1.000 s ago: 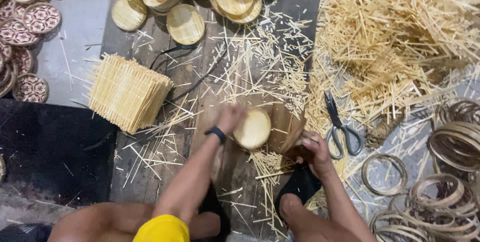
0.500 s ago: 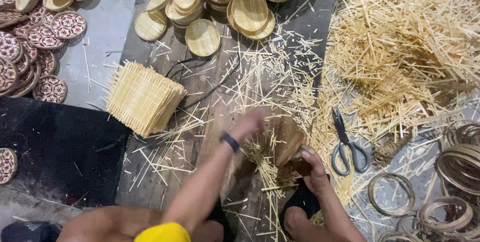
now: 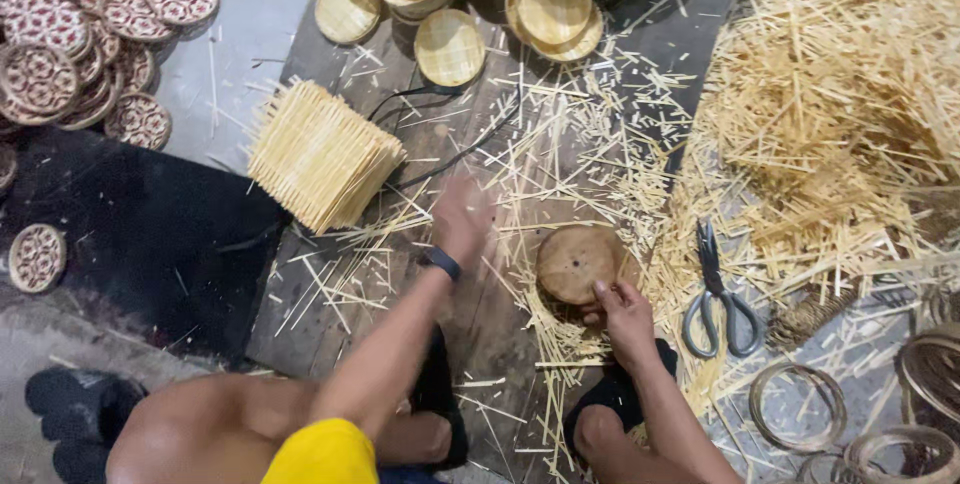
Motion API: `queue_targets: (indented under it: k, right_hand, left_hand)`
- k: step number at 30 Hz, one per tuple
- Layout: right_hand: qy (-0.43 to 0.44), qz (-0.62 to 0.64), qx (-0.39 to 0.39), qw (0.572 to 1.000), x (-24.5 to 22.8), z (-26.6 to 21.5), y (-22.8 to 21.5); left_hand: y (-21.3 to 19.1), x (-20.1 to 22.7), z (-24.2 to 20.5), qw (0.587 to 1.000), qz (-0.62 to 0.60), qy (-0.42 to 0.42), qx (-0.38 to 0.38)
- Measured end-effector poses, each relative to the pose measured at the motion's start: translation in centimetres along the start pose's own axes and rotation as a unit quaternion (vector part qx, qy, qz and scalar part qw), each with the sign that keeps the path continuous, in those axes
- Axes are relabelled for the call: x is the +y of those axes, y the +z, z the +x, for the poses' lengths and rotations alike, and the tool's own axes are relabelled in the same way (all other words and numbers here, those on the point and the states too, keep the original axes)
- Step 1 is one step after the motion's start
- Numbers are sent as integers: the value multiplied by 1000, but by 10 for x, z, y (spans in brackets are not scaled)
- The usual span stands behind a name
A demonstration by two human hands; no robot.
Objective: The person assembles bamboo steamer baskets by hand and using shears, fitting thin wooden slats into circular frames, trimming excess materials, and checking the fit by rotating the pieces.
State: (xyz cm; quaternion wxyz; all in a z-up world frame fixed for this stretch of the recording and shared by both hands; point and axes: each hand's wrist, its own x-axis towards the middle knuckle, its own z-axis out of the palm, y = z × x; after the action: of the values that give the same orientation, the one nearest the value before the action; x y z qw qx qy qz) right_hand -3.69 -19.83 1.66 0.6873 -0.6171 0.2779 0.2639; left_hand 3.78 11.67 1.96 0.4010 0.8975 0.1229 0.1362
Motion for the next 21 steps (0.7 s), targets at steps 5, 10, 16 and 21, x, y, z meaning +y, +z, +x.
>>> queue_targets:
  k: [5, 10, 16, 21]
  right_hand:
    - [-4, 28, 5, 1000, 22, -7, -20]
    - [-15, 57, 10, 998, 34, -5, -30]
    - [-22, 76, -2, 997, 37, -3, -32]
    - [-32, 74, -10, 997, 41, 0, -32]
  left_hand:
    - [-139, -32, 93, 916, 386, 31, 103]
    - [-206, -52, 95, 924, 320, -181, -106]
    - [-207, -79, 91, 968, 214, -130, 23]
    - [-221, -77, 90, 939, 296, -171, -48]
